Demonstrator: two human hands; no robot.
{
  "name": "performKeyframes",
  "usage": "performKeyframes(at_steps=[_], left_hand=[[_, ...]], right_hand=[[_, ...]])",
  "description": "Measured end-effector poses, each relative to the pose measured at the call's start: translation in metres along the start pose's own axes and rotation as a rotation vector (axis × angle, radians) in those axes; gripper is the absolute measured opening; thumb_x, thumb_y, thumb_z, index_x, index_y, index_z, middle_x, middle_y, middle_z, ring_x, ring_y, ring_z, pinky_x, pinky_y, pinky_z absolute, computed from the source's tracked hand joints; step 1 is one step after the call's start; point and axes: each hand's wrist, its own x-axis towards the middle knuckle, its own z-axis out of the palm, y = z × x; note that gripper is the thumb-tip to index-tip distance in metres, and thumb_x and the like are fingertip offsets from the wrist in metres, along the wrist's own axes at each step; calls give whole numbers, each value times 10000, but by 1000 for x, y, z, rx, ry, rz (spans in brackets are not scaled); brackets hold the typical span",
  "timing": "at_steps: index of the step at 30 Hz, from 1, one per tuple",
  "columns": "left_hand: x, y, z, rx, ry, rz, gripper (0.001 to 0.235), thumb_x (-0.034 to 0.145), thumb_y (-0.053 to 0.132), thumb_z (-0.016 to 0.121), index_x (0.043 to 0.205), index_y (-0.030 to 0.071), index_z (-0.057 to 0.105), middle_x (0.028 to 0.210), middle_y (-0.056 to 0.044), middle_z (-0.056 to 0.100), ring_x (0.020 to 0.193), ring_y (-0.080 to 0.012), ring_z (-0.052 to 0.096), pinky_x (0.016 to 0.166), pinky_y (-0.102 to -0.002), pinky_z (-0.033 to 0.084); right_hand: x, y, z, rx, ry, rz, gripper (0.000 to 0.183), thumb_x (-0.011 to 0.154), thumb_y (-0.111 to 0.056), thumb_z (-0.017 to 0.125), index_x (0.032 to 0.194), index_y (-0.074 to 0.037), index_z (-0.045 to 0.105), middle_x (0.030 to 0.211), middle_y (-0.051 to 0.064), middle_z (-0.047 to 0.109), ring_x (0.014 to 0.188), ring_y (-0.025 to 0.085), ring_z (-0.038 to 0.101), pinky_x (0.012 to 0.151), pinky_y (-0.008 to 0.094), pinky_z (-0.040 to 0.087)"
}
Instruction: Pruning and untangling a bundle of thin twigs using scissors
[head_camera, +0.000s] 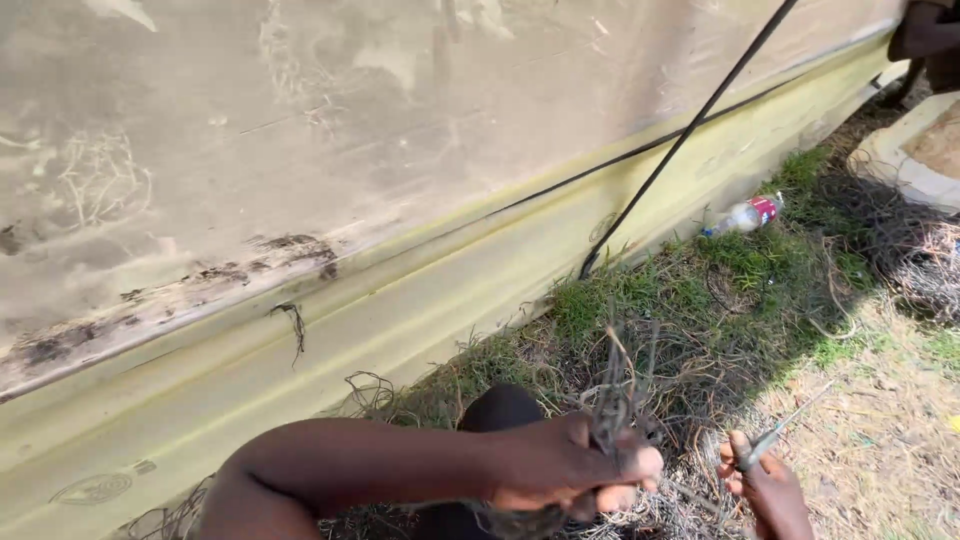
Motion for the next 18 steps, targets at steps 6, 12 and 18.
performKeyframes(at_steps=[6,12,18], left_hand=[[148,-112,40,-253,-104,-79,131,1067,246,685,1086,158,590,950,48,552,848,-55,525,811,-225,451],[225,-146,-46,-306,351,-54,259,907,235,843,1041,194,624,960,22,651,767,-99,527,757,-291,500],[228,-130,-180,-816,840,232,248,936,279,849,978,164,633,779,55,518,541,-46,387,457,-246,292]], right_hand=[[3,-17,16,-112,-43,119,762,978,-617,615,1123,102,817,876,272,824,767,370,784,704,476,606],[47,5,6,690,-124,28,627,1058,-655,635,1076,-29,665,810,54,654,608,131,560,664,296,539],[38,22,34,-262,-42,207,570,933,-479,781,995,84,845,768,203,756,656,265,666,648,401,564]])
